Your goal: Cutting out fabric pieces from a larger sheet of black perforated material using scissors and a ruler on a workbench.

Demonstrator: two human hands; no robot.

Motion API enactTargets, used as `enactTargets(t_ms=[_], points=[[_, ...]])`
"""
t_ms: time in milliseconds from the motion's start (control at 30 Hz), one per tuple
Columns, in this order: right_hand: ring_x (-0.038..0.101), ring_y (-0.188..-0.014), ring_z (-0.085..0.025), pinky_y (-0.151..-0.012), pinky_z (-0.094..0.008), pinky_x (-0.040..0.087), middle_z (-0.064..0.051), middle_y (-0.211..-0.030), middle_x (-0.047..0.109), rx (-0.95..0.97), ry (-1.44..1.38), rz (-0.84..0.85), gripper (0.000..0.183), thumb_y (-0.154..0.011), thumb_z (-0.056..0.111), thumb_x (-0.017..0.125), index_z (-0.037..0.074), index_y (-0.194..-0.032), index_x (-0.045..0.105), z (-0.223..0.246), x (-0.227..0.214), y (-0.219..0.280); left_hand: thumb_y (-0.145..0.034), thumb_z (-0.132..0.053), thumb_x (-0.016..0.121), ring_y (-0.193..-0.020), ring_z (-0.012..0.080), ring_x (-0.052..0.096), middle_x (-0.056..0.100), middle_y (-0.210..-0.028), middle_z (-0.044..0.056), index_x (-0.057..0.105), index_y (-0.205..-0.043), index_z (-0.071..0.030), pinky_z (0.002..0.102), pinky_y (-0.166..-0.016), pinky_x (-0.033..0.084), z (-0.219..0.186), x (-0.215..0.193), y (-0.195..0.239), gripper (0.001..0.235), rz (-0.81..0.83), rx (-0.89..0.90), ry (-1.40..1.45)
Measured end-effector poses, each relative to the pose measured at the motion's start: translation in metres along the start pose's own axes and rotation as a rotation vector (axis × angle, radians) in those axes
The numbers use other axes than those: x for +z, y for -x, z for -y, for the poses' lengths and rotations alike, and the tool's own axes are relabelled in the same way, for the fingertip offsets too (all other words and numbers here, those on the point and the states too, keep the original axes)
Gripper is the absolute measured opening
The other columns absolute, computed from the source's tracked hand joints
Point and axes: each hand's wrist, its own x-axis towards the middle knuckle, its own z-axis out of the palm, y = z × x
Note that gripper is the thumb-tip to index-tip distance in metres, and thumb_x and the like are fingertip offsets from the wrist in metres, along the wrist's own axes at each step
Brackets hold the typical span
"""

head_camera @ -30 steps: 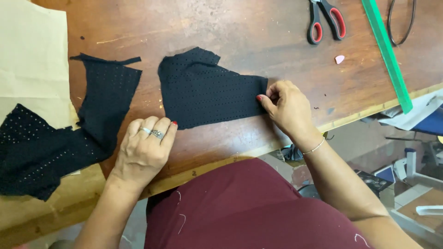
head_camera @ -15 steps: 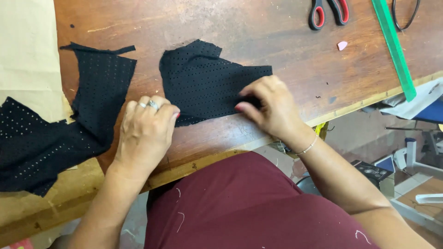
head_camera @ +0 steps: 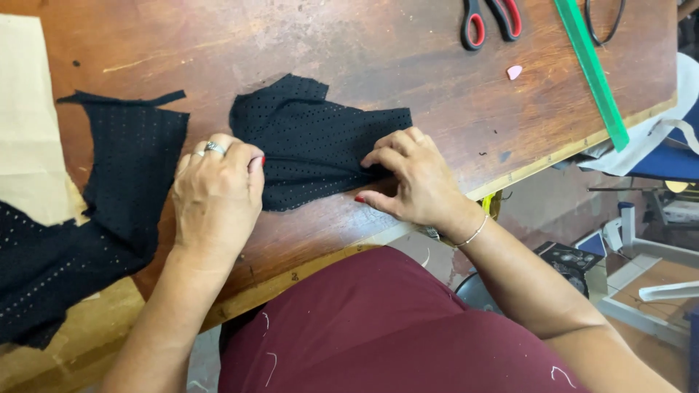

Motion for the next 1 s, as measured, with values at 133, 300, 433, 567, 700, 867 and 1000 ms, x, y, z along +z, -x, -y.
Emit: enactTargets(t_ms=[133, 300, 433, 567, 700, 867, 1000], points=[[0.060, -0.095, -0.027, -0.083, -0.038, 0.048, -0.003, -0.102, 0.063, 0.011, 0.041, -0.051, 0.015, -0.091, 0.031, 0.078, 0.020, -0.097, 0.071, -0.006, 0.012, 0.000, -0.095, -0.022, 0.072, -0.084, 0.0269, 0.064, 0.061, -0.090, 0.003, 0.071, -0.095, -0.018, 0.039, -0.075, 0.051, 0.004, 0.005, 0.001, 0.004, 0.014, -0.034, 0.012], [0.061, -0.095, -0.026, -0.084, -0.038, 0.049, -0.001, -0.099, 0.064, 0.068, -0.028, -0.062, 0.014, -0.090, 0.030, 0.078, 0.020, -0.095, 0.071, -0.012, 0.015, -0.002, -0.095, -0.022, 0.071, -0.085, 0.0265, 0.066, 0.063, -0.091, 0.002, 0.073, -0.095, -0.019, 0.038, -0.075, 0.052, 0.003, 0.005, 0.000, 0.003, 0.034, -0.059, -0.003], [0.063, -0.095, -0.030, -0.086, -0.042, 0.051, -0.004, -0.096, 0.064, 0.120, -0.083, -0.032, 0.014, -0.090, 0.027, 0.079, 0.019, -0.098, 0.070, -0.010, 0.013, -0.007, -0.097, -0.021, 0.070, -0.084, 0.0271, 0.067, 0.064, -0.091, 0.003, 0.074, -0.096, -0.018, 0.039, -0.074, 0.052, 0.000, -0.003, 0.000, 0.006, 0.061, -0.068, -0.010], [0.062, -0.093, -0.028, -0.085, -0.040, 0.050, -0.003, -0.093, 0.062, 0.155, -0.088, -0.032, 0.012, -0.093, 0.026, 0.076, 0.020, -0.100, 0.069, -0.014, 0.016, -0.008, -0.097, -0.020, 0.069, -0.084, 0.0258, 0.067, 0.064, -0.094, 0.003, 0.075, -0.095, -0.019, 0.037, -0.075, 0.051, -0.004, -0.007, 0.002, 0.006, 0.066, -0.098, -0.056], [0.064, -0.092, -0.027, -0.085, -0.040, 0.051, -0.002, -0.091, 0.063, 0.169, -0.069, -0.023, 0.019, -0.093, 0.027, 0.076, 0.021, -0.108, 0.067, -0.014, 0.017, -0.010, -0.094, -0.020, 0.071, -0.083, 0.0267, 0.065, 0.062, -0.092, 0.003, 0.072, -0.095, -0.017, 0.039, -0.073, 0.050, -0.004, -0.008, 0.010, 0.003, 0.023, -0.064, -0.091], [0.065, -0.091, -0.028, -0.085, -0.040, 0.053, -0.002, -0.089, 0.063, 0.152, -0.056, -0.007, 0.022, -0.092, 0.027, 0.077, 0.020, -0.110, 0.068, -0.011, 0.011, -0.011, -0.102, -0.012, 0.066, -0.087, 0.0262, 0.065, 0.062, -0.096, 0.005, 0.072, -0.099, -0.015, 0.037, -0.072, 0.047, -0.020, -0.014, 0.021, 0.008, -0.159, 0.168, -0.064], [0.066, -0.093, -0.028, -0.083, -0.039, 0.055, -0.004, -0.092, 0.065, 0.156, -0.093, -0.033, 0.017, -0.094, 0.024, 0.076, 0.019, -0.109, 0.070, -0.013, 0.006, -0.009, -0.099, -0.014, 0.067, -0.095, 0.0264, 0.068, 0.068, -0.095, 0.007, 0.074, -0.099, -0.011, 0.036, -0.080, 0.053, -0.019, -0.021, 0.035, 0.008, -0.123, 0.398, 0.027]])
